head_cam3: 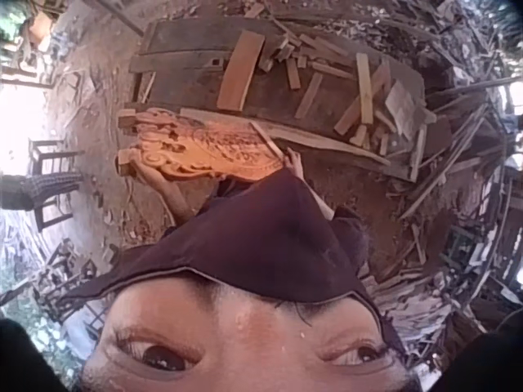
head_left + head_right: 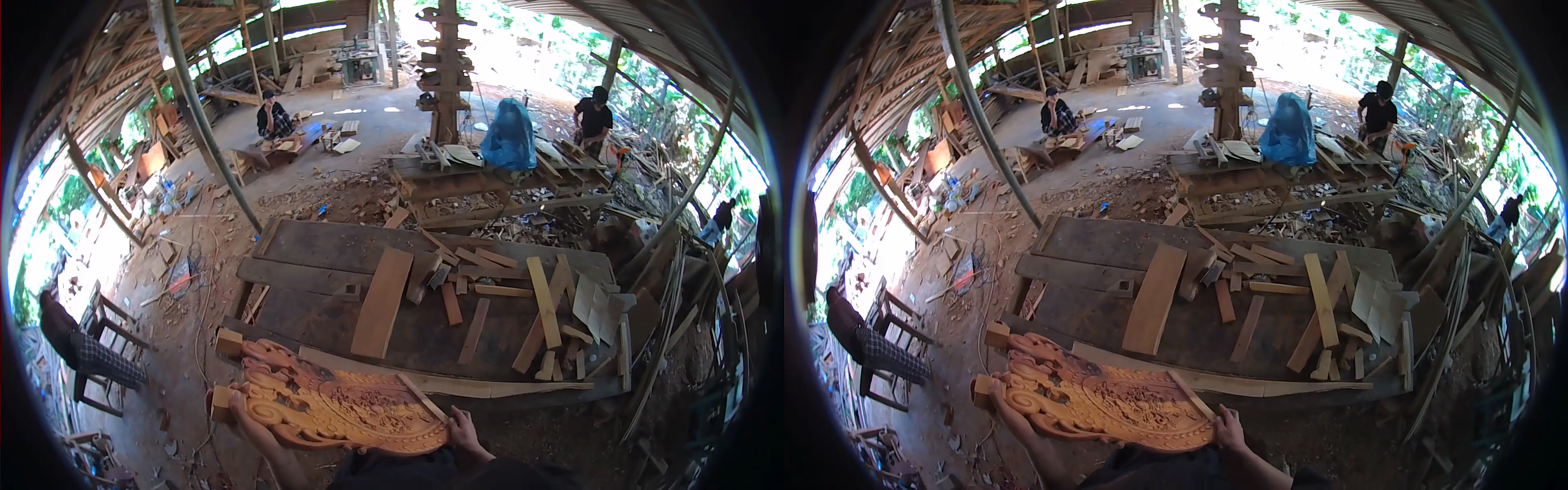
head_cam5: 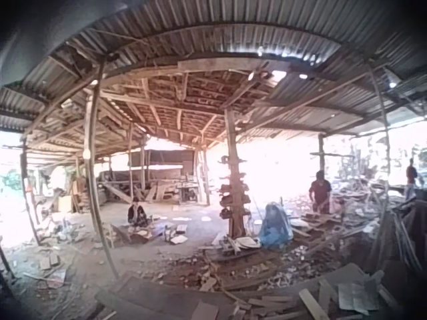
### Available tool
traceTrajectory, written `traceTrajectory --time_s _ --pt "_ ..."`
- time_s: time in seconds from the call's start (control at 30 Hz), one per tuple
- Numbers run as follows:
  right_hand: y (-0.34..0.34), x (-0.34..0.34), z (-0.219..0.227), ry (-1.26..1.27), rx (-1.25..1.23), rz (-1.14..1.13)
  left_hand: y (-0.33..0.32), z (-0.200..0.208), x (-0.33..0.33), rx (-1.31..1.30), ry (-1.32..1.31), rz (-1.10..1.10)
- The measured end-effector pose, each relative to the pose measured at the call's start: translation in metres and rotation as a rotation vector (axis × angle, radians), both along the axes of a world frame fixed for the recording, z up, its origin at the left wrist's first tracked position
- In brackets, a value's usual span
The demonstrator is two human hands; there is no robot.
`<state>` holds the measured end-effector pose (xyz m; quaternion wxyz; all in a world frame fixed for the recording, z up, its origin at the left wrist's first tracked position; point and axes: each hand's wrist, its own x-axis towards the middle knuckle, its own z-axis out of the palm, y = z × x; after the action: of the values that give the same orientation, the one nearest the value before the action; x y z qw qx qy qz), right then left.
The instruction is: The person walks to a workbench, moves wood pieces aside on the table, and picks up a carved wooden panel. The person then sands the carved wooden panel with sandpaper and holds it up by hand.
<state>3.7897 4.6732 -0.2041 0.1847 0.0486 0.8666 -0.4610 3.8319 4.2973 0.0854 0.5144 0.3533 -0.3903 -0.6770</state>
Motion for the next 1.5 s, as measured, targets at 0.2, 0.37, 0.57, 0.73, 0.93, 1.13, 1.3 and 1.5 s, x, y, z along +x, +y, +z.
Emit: traceTrajectory --time_s 0.2,0.37,0.57,0.73,0.93,1.13,1.3,1.5 --pt "0.002 -0.001 0.013 0.234 -0.098 -0.008 0.017 0.007 0.000 -0.171 -0.167 0.073" --pt "0.021 -0.028 -0.001 0.184 -0.021 0.058 0.032 0.022 -0.012 -0.266 -0.114 0.106" --pt "0.043 -0.053 -0.016 0.012 -0.118 0.107 0.057 0.028 -0.024 -0.378 -0.117 0.140" --pt "0.056 -0.073 -0.021 0.044 -0.040 0.336 0.087 0.040 -0.041 -0.452 -0.171 0.191" --pt "0.066 -0.103 -0.047 -0.196 0.016 0.341 0.122 0.047 -0.055 -0.433 -0.195 0.261" --pt "0.068 -0.117 -0.053 -0.096 -0.026 0.496 0.134 0.050 -0.059 -0.514 -0.293 0.284" --pt "0.073 -0.133 -0.034 -0.268 -0.106 0.594 0.154 0.048 -0.063 -0.560 -0.268 0.311" --pt "0.067 -0.135 -0.008 -0.236 0.163 0.844 0.161 0.052 -0.065 -0.575 -0.254 0.359"
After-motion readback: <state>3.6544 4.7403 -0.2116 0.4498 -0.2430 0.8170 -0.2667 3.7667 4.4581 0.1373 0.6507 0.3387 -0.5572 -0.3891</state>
